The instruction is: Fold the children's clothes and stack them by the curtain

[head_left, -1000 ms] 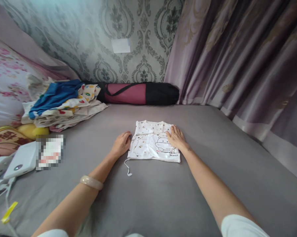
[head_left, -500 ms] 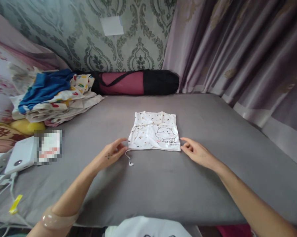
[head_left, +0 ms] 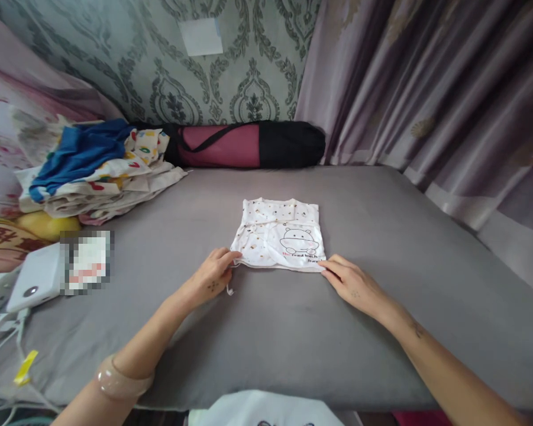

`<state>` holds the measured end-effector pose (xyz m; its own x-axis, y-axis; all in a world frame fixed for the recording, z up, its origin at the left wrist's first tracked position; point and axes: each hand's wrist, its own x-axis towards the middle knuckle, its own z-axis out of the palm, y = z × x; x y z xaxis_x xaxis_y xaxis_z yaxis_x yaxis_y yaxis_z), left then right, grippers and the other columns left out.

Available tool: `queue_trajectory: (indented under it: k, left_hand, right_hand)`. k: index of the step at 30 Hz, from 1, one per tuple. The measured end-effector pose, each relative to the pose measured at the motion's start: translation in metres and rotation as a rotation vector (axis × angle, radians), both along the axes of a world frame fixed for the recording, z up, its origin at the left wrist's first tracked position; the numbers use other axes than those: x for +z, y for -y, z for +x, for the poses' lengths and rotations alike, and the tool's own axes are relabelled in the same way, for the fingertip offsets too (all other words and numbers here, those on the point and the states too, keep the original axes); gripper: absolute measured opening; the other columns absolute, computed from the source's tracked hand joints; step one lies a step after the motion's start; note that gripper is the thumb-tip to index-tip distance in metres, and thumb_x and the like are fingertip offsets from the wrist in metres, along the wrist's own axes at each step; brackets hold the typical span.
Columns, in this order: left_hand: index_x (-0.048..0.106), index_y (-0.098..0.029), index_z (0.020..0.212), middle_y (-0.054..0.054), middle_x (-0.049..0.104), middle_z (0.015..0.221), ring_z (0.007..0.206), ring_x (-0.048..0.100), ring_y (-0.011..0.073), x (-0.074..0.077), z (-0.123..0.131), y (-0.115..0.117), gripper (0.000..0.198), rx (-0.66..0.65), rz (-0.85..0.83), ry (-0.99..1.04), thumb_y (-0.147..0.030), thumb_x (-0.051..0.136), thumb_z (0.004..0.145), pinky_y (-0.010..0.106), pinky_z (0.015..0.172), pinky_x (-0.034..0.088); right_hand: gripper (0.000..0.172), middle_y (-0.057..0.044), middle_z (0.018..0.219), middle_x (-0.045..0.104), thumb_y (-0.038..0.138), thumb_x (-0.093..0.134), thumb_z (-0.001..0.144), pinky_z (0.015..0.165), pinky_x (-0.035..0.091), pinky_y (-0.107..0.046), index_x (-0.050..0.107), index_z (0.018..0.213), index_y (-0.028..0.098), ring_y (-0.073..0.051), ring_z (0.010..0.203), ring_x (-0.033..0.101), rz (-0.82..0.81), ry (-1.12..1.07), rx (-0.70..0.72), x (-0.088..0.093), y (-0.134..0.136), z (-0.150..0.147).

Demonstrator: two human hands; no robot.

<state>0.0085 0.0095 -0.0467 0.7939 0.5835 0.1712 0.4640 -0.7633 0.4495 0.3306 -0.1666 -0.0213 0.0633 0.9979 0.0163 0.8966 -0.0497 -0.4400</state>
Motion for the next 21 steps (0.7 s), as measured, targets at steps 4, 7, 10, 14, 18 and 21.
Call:
queue_trajectory:
  k: [4, 7, 10, 14, 18, 21]
  left_hand:
    - [0.057, -0.019, 0.111, 0.009, 0.058, 0.098, 0.091, 0.054, 0.0225, -0.003, 0.008, -0.006, 0.024, -0.005, 0.102, -0.006, -0.021, 0.046, 0.089, 0.035, 0.082, 0.047]
    - [0.058, -0.019, 0.101, 0.008, 0.058, 0.092, 0.085, 0.052, 0.0228, 0.000, 0.016, -0.008, 0.019, 0.013, 0.141, -0.059, -0.035, 0.052, 0.091, 0.035, 0.078, 0.047]
    - [0.060, -0.020, 0.094, 0.008, 0.058, 0.092, 0.084, 0.052, 0.0224, 0.006, 0.020, -0.011, 0.022, -0.006, 0.154, -0.117, -0.039, 0.049, 0.093, 0.035, 0.077, 0.046]
    - [0.065, -0.023, 0.100, 0.011, 0.058, 0.112, 0.094, 0.052, 0.0231, 0.015, 0.016, -0.015, 0.026, -0.075, 0.144, -0.107, -0.034, 0.042, 0.096, 0.038, 0.086, 0.046]
    - [0.062, -0.023, 0.113, 0.009, 0.064, 0.113, 0.101, 0.056, 0.0214, 0.019, 0.007, -0.016, 0.032, -0.166, 0.054, -0.097, -0.026, 0.035, 0.097, 0.035, 0.089, 0.047]
    - [0.062, -0.022, 0.113, 0.009, 0.067, 0.107, 0.102, 0.057, 0.0218, 0.019, 0.004, -0.015, 0.031, -0.143, 0.050, -0.057, -0.024, 0.035, 0.097, 0.033, 0.087, 0.049]
  right_hand:
    - [0.033, -0.003, 0.091, 0.062, 0.034, 0.033, 0.099, 0.071, 0.050, -0.029, 0.065, 0.101, 0.026, -0.017, 0.076, 0.063, -0.013, 0.034, -0.004, 0.004, -0.002, -0.002]
    - [0.033, -0.003, 0.088, 0.061, 0.034, 0.033, 0.099, 0.068, 0.050, -0.028, 0.065, 0.095, 0.026, -0.016, 0.072, 0.061, 0.016, 0.017, 0.002, 0.006, -0.005, -0.001]
    - [0.033, -0.003, 0.091, 0.060, 0.035, 0.032, 0.100, 0.072, 0.050, -0.028, 0.064, 0.093, 0.026, -0.015, 0.073, 0.060, 0.042, -0.012, 0.004, 0.007, -0.009, 0.001]
    - [0.033, -0.005, 0.100, 0.060, 0.035, 0.031, 0.100, 0.079, 0.051, -0.031, 0.063, 0.095, 0.025, -0.016, 0.080, 0.061, 0.064, -0.050, -0.013, 0.010, -0.012, 0.004]
    - [0.033, -0.006, 0.106, 0.063, 0.035, 0.032, 0.100, 0.078, 0.053, -0.033, 0.063, 0.103, 0.026, -0.017, 0.081, 0.063, 0.084, -0.191, 0.008, 0.006, -0.013, 0.007]
    - [0.033, -0.007, 0.111, 0.064, 0.037, 0.033, 0.099, 0.070, 0.055, -0.031, 0.062, 0.109, 0.025, -0.016, 0.076, 0.064, 0.091, -0.305, 0.008, 0.000, -0.013, 0.009]
